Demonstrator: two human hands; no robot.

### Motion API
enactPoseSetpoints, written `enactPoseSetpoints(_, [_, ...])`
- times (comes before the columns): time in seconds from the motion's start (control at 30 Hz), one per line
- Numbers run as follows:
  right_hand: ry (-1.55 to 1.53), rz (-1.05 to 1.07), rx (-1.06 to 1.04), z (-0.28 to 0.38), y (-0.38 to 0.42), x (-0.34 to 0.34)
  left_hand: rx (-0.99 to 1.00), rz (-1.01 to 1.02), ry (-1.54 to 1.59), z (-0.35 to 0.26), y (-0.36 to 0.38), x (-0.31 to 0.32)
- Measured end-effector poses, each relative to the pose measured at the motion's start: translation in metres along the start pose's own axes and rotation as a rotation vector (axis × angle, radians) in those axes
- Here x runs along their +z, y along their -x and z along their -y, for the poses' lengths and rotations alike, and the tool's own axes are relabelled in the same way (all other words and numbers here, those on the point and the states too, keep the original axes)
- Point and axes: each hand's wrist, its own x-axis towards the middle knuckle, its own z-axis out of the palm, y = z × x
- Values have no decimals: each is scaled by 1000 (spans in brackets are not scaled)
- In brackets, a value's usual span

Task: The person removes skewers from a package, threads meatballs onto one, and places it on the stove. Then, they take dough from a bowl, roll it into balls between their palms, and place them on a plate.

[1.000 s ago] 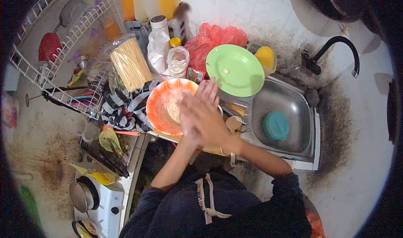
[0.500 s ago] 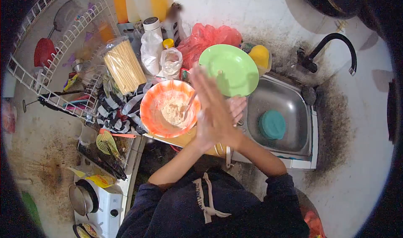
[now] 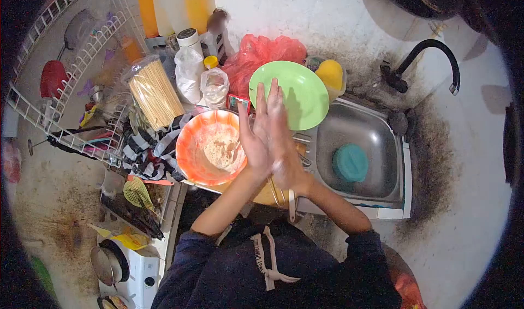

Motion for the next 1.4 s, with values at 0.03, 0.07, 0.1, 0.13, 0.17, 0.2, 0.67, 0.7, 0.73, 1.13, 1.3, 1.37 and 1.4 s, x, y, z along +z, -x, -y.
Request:
enactPoseSetpoints(0.03, [-2, 4, 1, -2, -3, -5, 3, -3, 1, 8, 6, -2])
enactPoseSetpoints(0.07, [26, -47, 73, -2, -6, -11, -34, -6, -189, 18, 11, -7])
enactPoseSetpoints(0.1, [56, -98, 142, -1, -9, -18, -69, -7, -379, 27, 16, -10])
enactPoseSetpoints(0.13, [70, -122, 171, -1, -10, -18, -102, -29, -552, 30, 21, -5])
enactPoseSetpoints(0.17, [84, -145, 201, 0, -10, -18, -96, -30, -552, 30, 19, -6])
enactPoseSetpoints(0.2, [-5, -114, 142, 2, -5, -13, -88, -46, -500, 30, 17, -9])
enactPoseSetpoints(0.67, [165, -33, -103, 8, 6, -8, -59, -32, -212, 17, 8, -6])
enactPoseSetpoints(0.7, [147, 13, -166, 3, 14, -5, -57, -30, -212, 16, 8, -3])
enactPoseSetpoints(0.73, [54, -29, 11, -4, 13, -7, -12, 14, -113, 14, 7, 6])
enactPoseSetpoints(1.13, [6, -134, 112, -26, -1, -22, -60, -3, -452, 33, -14, 4])
enactPoseSetpoints(1.3, [101, -331, 169, -6, -39, -39, -337, -23, -530, 54, -26, -21])
enactPoseSetpoints(1.37, [294, -333, 187, -19, -36, -26, -268, -26, -415, 49, -47, -16])
enactPoseSetpoints(1.4, [197, -258, 52, -29, -29, -24, -195, -30, -300, 44, -58, -12])
